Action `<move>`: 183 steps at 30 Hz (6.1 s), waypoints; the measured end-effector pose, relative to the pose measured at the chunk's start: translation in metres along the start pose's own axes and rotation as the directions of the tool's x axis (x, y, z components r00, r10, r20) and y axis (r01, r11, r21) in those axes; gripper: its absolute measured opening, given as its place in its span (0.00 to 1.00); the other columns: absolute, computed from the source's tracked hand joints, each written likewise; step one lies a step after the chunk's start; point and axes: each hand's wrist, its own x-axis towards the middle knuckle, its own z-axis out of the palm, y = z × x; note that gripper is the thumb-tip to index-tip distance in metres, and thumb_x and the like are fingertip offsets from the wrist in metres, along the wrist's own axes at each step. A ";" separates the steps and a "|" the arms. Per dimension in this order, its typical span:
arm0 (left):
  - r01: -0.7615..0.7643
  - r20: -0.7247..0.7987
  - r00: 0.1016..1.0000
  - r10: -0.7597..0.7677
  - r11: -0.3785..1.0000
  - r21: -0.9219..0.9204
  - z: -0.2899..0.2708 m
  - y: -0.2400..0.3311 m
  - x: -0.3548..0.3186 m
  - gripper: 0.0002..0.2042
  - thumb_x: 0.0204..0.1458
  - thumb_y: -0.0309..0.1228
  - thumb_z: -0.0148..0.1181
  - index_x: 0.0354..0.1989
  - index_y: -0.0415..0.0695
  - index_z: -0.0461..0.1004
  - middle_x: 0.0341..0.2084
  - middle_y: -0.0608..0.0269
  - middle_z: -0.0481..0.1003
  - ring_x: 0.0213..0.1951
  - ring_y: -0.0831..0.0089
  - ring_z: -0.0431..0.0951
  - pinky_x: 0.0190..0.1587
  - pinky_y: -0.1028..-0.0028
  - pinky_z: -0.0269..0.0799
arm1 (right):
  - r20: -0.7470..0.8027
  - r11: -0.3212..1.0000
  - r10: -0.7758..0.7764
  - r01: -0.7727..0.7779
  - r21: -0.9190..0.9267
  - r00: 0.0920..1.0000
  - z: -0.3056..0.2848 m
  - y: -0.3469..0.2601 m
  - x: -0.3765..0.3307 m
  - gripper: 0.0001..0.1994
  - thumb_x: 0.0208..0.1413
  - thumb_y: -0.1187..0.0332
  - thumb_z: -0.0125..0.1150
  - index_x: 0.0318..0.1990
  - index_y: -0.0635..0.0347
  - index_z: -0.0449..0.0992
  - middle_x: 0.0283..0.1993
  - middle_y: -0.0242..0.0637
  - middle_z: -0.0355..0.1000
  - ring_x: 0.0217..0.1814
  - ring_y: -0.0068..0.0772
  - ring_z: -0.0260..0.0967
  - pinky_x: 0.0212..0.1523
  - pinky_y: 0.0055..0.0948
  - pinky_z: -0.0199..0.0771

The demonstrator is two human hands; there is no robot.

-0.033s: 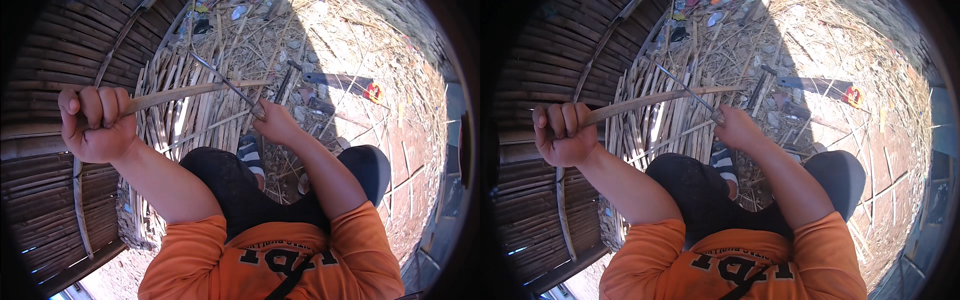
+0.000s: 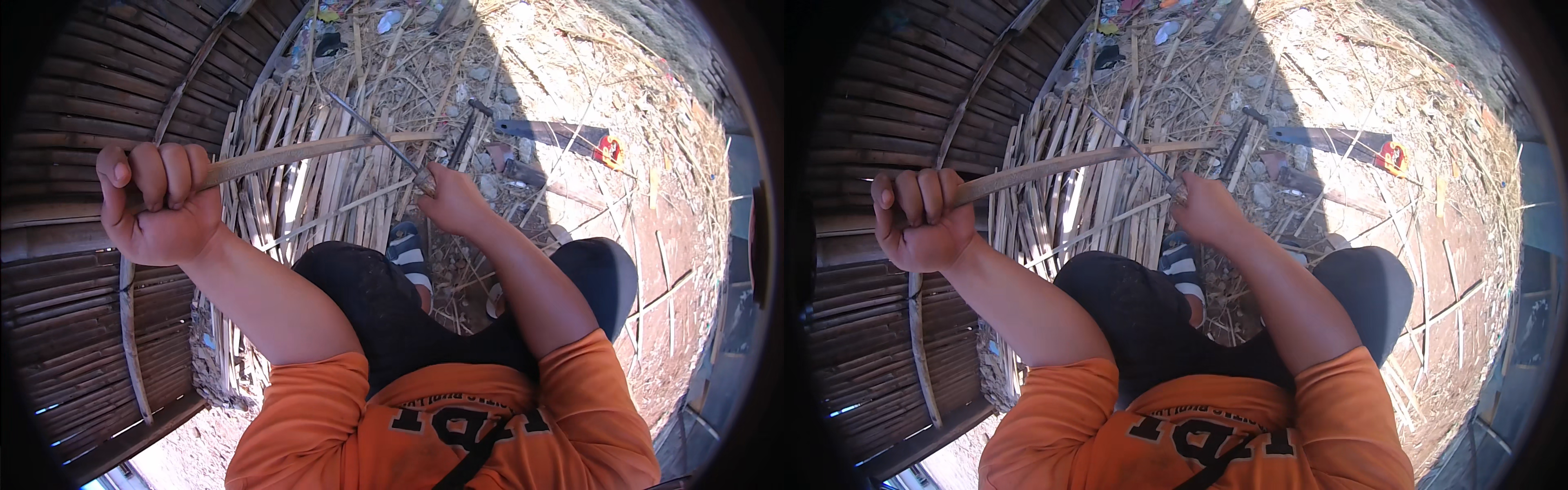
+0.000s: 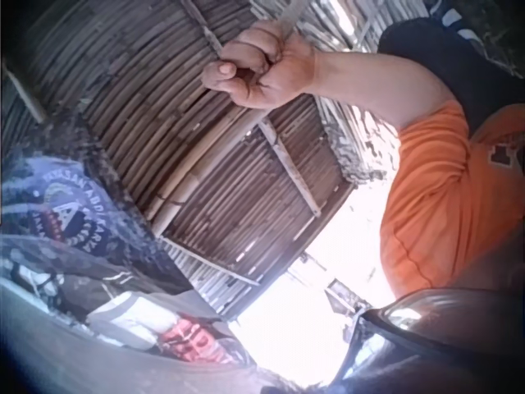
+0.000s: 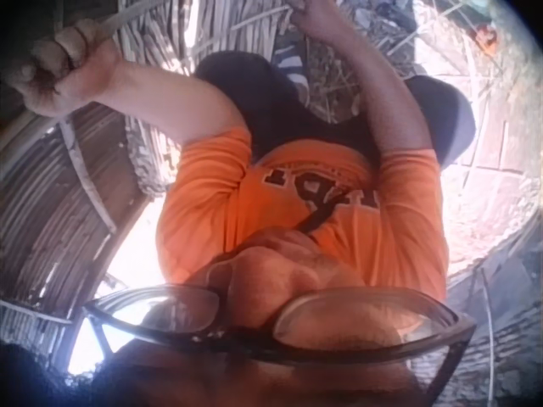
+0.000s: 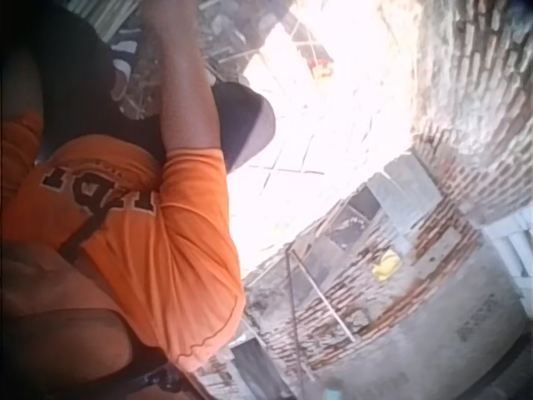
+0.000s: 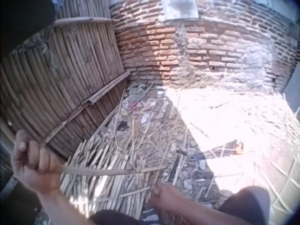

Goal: The person uses a blade to strip thin layers and fibers from lengths of bamboo, holding the bamboo across their legs and pulling the blade along the surface.

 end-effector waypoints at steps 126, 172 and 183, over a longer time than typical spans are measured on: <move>-0.036 -0.136 0.990 0.039 0.999 0.029 0.016 -0.006 0.007 0.11 0.62 0.35 0.47 0.26 0.51 0.70 0.14 0.76 0.58 0.17 0.80 0.54 0.22 0.76 0.51 | -0.159 0.973 0.222 -0.209 0.098 0.962 0.083 0.068 -0.005 0.20 0.50 0.63 0.62 0.48 0.68 0.73 0.40 0.63 0.77 0.48 0.64 0.75 0.51 0.53 0.73; -0.211 -0.696 -0.311 0.648 0.667 0.715 -0.055 0.232 -0.247 0.13 0.62 0.41 0.50 0.36 0.43 0.66 0.30 0.57 0.68 0.31 0.67 0.69 0.33 0.65 0.70 | -0.477 0.504 0.484 0.211 0.837 0.734 -0.201 0.079 -0.143 0.06 0.58 0.71 0.60 0.37 0.56 0.68 0.25 0.28 0.64 0.21 0.21 0.60 0.22 0.25 0.65; 0.984 -0.953 0.050 0.299 0.150 0.098 -0.069 0.001 -0.493 0.32 0.55 0.42 0.66 0.61 0.34 0.64 0.56 0.37 0.69 0.57 0.51 0.72 0.60 0.56 0.67 | -0.361 0.401 0.536 0.146 0.904 0.763 -0.187 0.057 -0.112 0.09 0.62 0.65 0.58 0.29 0.49 0.66 0.19 0.23 0.60 0.19 0.19 0.55 0.25 0.24 0.61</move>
